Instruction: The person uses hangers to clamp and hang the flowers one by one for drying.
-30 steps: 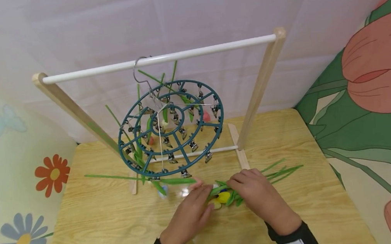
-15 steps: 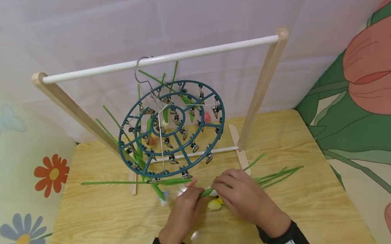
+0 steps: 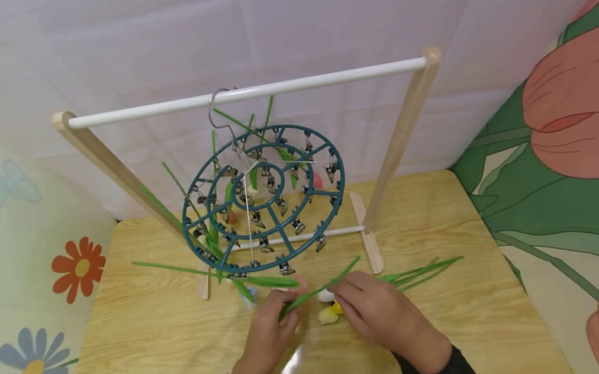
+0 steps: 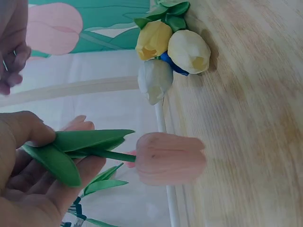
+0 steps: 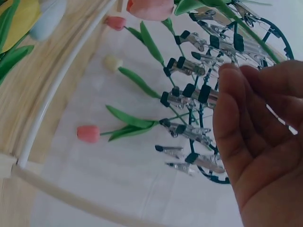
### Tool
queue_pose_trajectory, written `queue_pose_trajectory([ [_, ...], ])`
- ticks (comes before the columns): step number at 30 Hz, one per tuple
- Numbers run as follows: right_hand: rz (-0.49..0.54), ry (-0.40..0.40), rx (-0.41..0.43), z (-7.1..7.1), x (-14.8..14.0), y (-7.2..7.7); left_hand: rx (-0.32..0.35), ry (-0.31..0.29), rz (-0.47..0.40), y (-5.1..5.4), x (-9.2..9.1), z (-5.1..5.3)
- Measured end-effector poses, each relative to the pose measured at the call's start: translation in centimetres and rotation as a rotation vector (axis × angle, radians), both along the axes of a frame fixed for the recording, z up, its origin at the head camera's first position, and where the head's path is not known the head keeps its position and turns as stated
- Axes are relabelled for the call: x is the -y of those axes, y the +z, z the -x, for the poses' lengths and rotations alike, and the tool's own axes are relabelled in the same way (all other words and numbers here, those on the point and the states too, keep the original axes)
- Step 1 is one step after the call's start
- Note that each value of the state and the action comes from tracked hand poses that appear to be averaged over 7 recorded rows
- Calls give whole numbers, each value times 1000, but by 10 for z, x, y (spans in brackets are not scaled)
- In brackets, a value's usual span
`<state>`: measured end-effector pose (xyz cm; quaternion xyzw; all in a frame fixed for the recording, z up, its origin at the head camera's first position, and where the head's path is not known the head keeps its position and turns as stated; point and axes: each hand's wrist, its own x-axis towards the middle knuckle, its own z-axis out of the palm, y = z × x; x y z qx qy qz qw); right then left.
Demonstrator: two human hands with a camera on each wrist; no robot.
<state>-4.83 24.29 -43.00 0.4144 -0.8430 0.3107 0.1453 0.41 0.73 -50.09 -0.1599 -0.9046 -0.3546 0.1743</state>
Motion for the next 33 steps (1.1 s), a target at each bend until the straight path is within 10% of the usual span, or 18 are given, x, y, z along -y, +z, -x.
queue_pose_trajectory([
  [19,216,9,96,33,61,10,14,-107,-522,-2,7,4],
  [33,228,60,174,44,70,13,245,-12,-777,-8,1,5],
])
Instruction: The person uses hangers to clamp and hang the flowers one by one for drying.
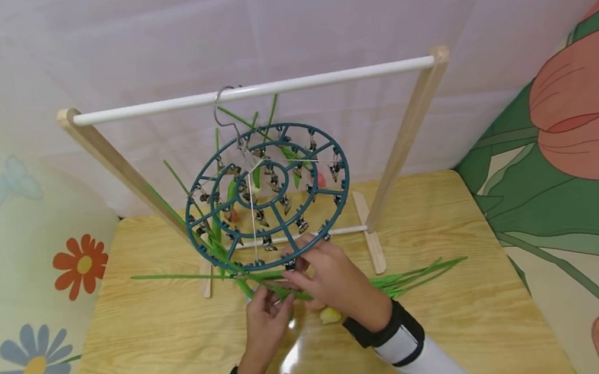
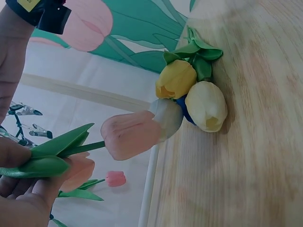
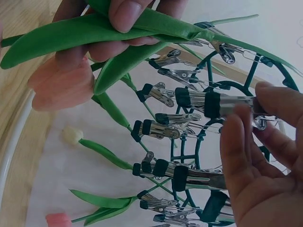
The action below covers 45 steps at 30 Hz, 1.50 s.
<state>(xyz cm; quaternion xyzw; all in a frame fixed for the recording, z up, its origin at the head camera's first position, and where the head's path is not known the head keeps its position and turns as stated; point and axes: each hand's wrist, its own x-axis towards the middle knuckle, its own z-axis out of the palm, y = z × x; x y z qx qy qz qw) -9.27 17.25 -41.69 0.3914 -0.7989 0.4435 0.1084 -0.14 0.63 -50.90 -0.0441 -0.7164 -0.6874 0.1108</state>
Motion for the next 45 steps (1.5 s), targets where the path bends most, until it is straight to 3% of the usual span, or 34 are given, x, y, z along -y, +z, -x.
queue_pose_trajectory([
  [6,62,38,151,-2,-5,-1,0,8,-32,1,-4,3],
  [12,106,54,118,-1,-10,-7,-39,50,2,3,-9,6],
  [18,152,47,134,-2,-11,-11,37,87,-27,8,-16,8],
  [26,235,54,168,-5,-9,-12,16,73,-13,10,-22,14],
  [30,268,54,162,-5,-7,-14,40,69,-22,11,-23,14],
  [39,274,42,194,-6,-1,-15,-55,61,-49,7,-22,19],
  [45,261,36,221,-6,-1,-15,-78,71,-35,6,-23,21],
])
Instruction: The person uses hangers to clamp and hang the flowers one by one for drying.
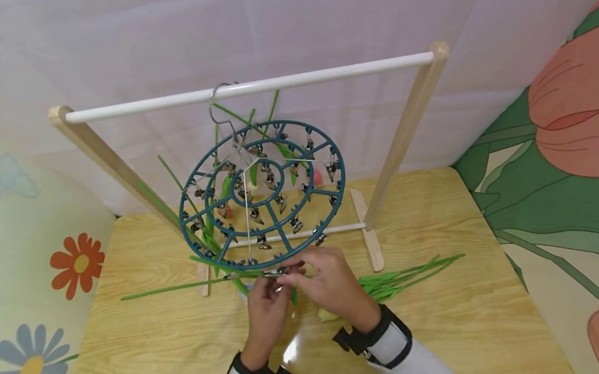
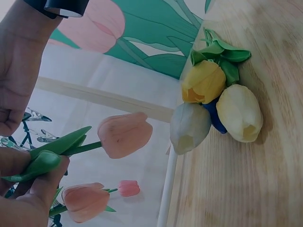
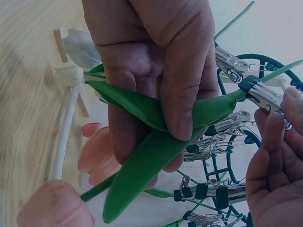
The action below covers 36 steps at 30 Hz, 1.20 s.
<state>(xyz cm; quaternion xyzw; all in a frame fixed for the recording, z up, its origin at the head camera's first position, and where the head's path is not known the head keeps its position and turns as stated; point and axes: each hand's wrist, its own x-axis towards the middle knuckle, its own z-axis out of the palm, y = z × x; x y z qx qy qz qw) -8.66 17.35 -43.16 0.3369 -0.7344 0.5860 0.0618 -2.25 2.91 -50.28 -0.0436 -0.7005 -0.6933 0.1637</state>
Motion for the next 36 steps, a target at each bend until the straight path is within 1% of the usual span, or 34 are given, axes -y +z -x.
queue_pose_trajectory([
  [2,-12,3,14,0,-1,1,12,-3,-7,1,0,0],
  [3,-18,6,13,0,-1,1,8,-9,-12,1,-1,0],
  [6,-79,-5,-10,-1,-3,1,19,-25,-32,3,-1,0],
  [8,-120,-12,-39,-1,-4,0,34,-15,-23,2,0,-1],
  [9,-133,-10,-57,-1,-5,-1,30,-12,-18,2,0,-1],
  [11,-136,8,-74,-1,-9,-4,43,15,8,2,0,-3],
  [13,-111,49,-70,-1,-13,-7,40,58,51,2,2,-5],
  [16,-68,119,-59,-2,-24,-12,11,96,65,2,6,-8],
  [17,-69,128,-41,-3,-29,-14,-2,110,68,2,7,-9],
  [19,-79,131,-13,-5,-41,-19,-34,120,59,0,11,-10],
  [21,-129,96,37,-7,-55,-24,-72,119,55,-2,14,-10],
  [23,-192,44,104,-10,-70,-30,-107,131,79,-4,18,-10],
  [26,-305,-52,164,-12,-93,-37,-134,160,145,-7,23,-10],
  [28,-373,-112,183,-13,-106,-41,-138,187,197,-8,26,-10],
  [30,-429,-163,180,-14,-118,-44,-136,206,232,-8,28,-11],
  [34,-492,-229,172,-13,-136,-45,-127,212,253,-8,32,-12],
  [36,-520,-253,181,-12,-143,-45,-137,210,280,-9,33,-13],
])
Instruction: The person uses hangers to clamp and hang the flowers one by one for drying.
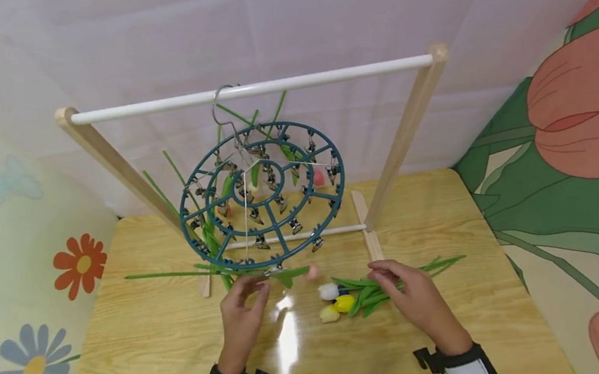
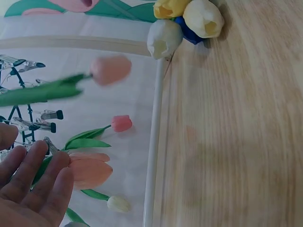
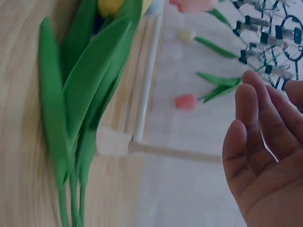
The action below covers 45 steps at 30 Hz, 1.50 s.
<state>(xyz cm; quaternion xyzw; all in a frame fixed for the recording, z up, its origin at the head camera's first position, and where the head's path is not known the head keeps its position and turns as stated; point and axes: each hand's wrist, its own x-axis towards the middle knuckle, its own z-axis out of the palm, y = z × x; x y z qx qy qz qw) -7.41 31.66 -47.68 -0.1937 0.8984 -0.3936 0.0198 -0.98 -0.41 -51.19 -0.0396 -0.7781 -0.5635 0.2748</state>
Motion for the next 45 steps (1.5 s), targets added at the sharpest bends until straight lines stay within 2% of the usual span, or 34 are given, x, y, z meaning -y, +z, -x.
queue_pose_trajectory([
  [3,-37,-21,2,0,-9,-1,-19,-14,64,-4,4,-2],
  [7,-66,-44,-32,2,-20,-7,-39,-34,229,-13,8,-7],
  [10,-77,-62,-58,5,-27,-13,-33,-43,411,-21,8,-12],
  [15,-60,-93,-88,10,-34,-22,14,-47,720,-29,9,-18],
  [18,-48,-103,-100,11,-37,-26,53,-54,822,-33,10,-20],
  [23,-89,-96,-114,12,-43,-31,71,-79,880,-40,10,-19],
  [27,-188,-60,-147,13,-47,-37,83,-121,900,-45,6,-14],
  [30,-254,-19,-167,13,-51,-43,115,-162,915,-48,0,-11],
  [34,-307,32,-200,12,-51,-54,131,-215,922,-48,-9,-10],
  [41,-401,101,-100,6,-46,-64,51,-270,932,-41,-28,-8],
  [45,-414,114,-118,4,-45,-69,39,-316,915,-35,-37,-7],
])
